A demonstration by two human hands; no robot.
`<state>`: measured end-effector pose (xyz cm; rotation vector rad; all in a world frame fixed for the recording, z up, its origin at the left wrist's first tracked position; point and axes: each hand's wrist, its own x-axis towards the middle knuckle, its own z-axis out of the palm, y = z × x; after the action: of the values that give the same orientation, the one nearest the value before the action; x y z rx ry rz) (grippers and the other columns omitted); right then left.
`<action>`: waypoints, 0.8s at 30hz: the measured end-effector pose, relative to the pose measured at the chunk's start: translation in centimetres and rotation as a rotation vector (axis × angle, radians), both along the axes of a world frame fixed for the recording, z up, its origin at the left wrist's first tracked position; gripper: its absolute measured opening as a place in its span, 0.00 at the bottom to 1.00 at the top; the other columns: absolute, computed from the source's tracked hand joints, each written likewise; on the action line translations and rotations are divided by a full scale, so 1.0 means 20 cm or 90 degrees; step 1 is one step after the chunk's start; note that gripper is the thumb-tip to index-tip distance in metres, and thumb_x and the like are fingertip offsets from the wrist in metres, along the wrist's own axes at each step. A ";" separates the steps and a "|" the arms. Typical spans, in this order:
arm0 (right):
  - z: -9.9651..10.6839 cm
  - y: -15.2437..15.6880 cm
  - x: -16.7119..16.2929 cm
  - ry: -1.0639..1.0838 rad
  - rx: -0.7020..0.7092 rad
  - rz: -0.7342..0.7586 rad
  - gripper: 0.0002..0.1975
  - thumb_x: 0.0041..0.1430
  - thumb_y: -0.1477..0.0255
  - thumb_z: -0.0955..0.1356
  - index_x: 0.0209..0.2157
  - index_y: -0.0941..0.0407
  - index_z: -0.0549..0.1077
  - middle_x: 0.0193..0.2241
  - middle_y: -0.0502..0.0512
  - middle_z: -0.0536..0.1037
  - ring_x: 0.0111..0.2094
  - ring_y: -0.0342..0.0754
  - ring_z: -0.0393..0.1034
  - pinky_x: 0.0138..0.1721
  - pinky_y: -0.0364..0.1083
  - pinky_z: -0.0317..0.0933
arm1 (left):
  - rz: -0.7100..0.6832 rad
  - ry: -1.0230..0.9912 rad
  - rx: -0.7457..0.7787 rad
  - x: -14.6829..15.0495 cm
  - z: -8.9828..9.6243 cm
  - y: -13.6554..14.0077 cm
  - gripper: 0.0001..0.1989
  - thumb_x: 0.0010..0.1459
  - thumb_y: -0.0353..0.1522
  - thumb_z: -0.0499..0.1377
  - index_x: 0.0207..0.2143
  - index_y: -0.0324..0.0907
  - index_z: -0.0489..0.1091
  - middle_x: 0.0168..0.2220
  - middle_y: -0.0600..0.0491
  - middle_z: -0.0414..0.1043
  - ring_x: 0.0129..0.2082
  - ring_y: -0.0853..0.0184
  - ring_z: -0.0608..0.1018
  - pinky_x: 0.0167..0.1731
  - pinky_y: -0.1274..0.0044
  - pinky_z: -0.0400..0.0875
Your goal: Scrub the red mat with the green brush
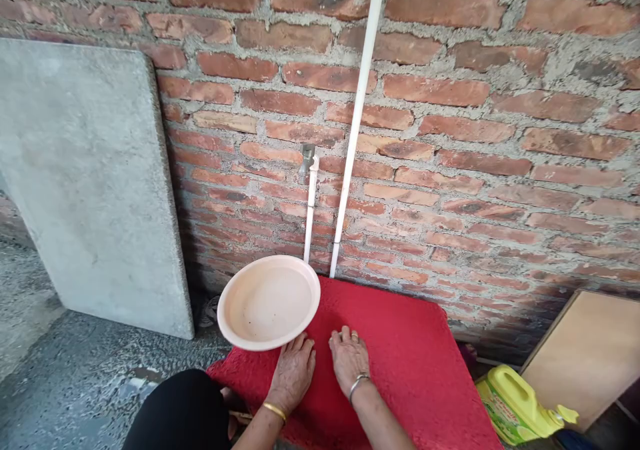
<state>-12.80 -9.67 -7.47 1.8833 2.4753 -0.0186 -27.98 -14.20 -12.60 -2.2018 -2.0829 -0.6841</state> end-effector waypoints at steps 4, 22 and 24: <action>0.03 0.04 0.41 -0.049 0.009 -0.096 0.22 0.70 0.69 0.53 0.55 0.51 0.73 0.53 0.63 0.75 0.51 0.55 0.72 0.51 0.52 0.64 | 0.005 -0.004 -0.018 0.02 0.04 -0.01 0.13 0.64 0.26 0.51 0.45 0.44 0.74 0.51 0.48 0.75 0.53 0.59 0.75 0.56 0.64 0.68; -0.01 -0.12 0.35 0.002 0.028 -0.077 0.20 0.71 0.67 0.56 0.54 0.48 0.74 0.51 0.60 0.76 0.50 0.55 0.72 0.51 0.51 0.64 | 0.003 0.030 0.034 -0.01 0.00 -0.01 0.12 0.65 0.28 0.51 0.43 0.45 0.75 0.49 0.49 0.75 0.51 0.60 0.76 0.55 0.65 0.69; -0.03 -0.15 0.21 0.050 0.014 -0.034 0.18 0.70 0.67 0.58 0.53 0.46 0.74 0.53 0.59 0.76 0.53 0.54 0.71 0.54 0.51 0.63 | -0.004 0.033 0.049 -0.02 -0.01 -0.01 0.12 0.65 0.28 0.52 0.43 0.44 0.75 0.49 0.49 0.76 0.51 0.60 0.76 0.54 0.66 0.69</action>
<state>-8.54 -12.66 -8.12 1.9956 2.4840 -0.0680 -28.41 -14.30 -12.83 -2.1617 -1.9923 -0.6877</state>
